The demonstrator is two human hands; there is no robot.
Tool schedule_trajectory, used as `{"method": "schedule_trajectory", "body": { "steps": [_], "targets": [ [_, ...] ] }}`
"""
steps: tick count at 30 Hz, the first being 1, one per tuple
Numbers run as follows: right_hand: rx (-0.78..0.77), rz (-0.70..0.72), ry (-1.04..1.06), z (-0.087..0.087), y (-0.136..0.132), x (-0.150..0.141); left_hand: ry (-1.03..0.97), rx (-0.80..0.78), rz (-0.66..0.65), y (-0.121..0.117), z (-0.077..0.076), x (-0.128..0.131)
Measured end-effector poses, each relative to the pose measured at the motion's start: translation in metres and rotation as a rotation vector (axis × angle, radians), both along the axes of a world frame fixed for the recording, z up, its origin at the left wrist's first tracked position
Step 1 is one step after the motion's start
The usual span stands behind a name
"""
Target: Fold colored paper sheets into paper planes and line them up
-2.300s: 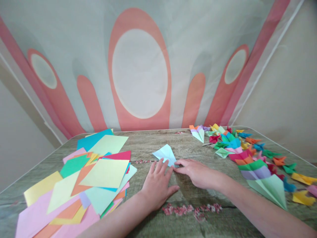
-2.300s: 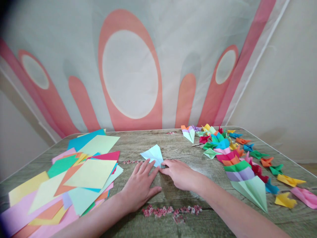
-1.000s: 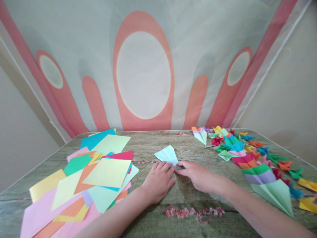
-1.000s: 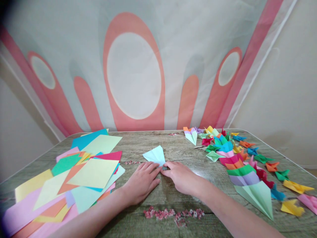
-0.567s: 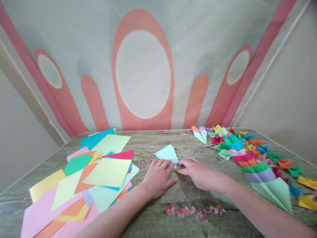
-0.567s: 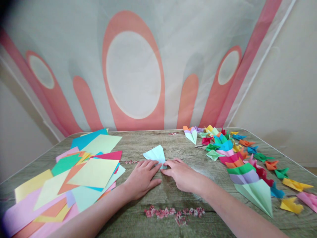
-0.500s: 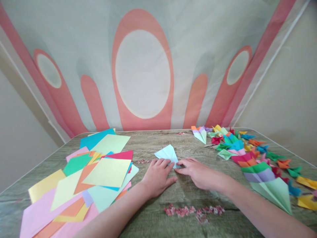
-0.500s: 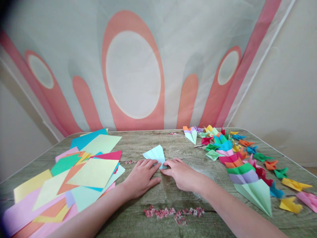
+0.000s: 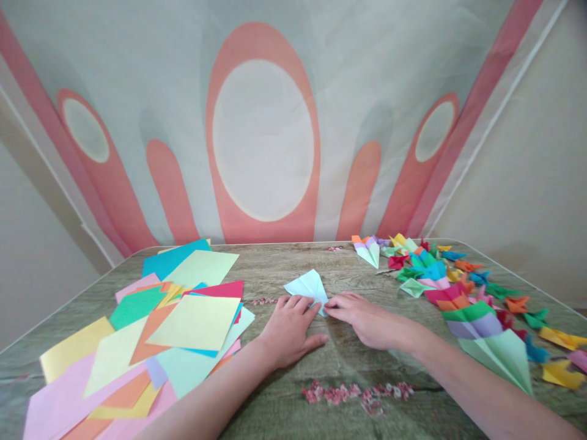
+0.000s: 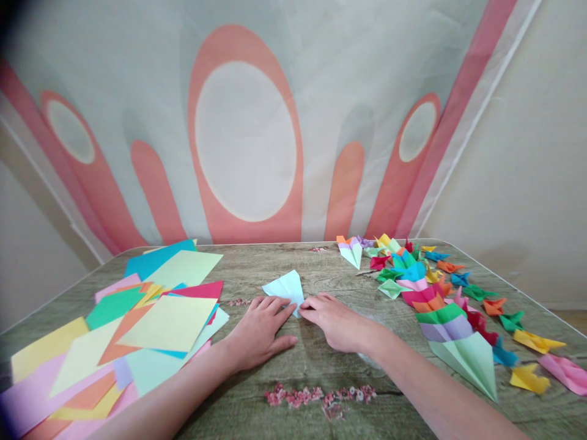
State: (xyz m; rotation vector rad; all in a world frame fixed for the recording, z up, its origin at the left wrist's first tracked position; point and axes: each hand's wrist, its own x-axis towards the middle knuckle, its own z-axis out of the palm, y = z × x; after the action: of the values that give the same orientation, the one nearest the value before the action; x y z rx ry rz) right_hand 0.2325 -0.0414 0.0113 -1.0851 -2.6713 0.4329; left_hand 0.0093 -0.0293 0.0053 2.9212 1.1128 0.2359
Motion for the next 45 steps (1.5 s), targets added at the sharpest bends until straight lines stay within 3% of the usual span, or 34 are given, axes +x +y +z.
{"method": "schedule_trajectory", "body": {
  "steps": [8,12,20,31,38,45],
  "targets": [
    [0.054,-0.021,0.18,-0.025,0.023,0.005,0.028,0.021,-0.011,-0.003,0.003,0.002],
    [0.091,-0.039,0.101,-0.036,0.029,0.009,0.021,0.019,-0.004,-0.003,0.0,0.002],
    [0.113,-0.147,-0.113,-0.029,0.039,0.002,0.019,0.02,0.006,-0.003,-0.001,0.002],
    [0.142,-0.198,-0.148,-0.027,0.071,-0.007,-0.025,-0.013,-0.003,0.001,0.003,-0.003],
    [0.216,-0.11,0.079,-0.022,0.049,-0.002,-0.094,-0.034,-0.022,0.007,-0.001,-0.006],
    [0.199,-0.041,0.059,-0.023,0.034,-0.003,-0.104,-0.027,-0.009,0.013,-0.008,-0.005]
  ]
}}
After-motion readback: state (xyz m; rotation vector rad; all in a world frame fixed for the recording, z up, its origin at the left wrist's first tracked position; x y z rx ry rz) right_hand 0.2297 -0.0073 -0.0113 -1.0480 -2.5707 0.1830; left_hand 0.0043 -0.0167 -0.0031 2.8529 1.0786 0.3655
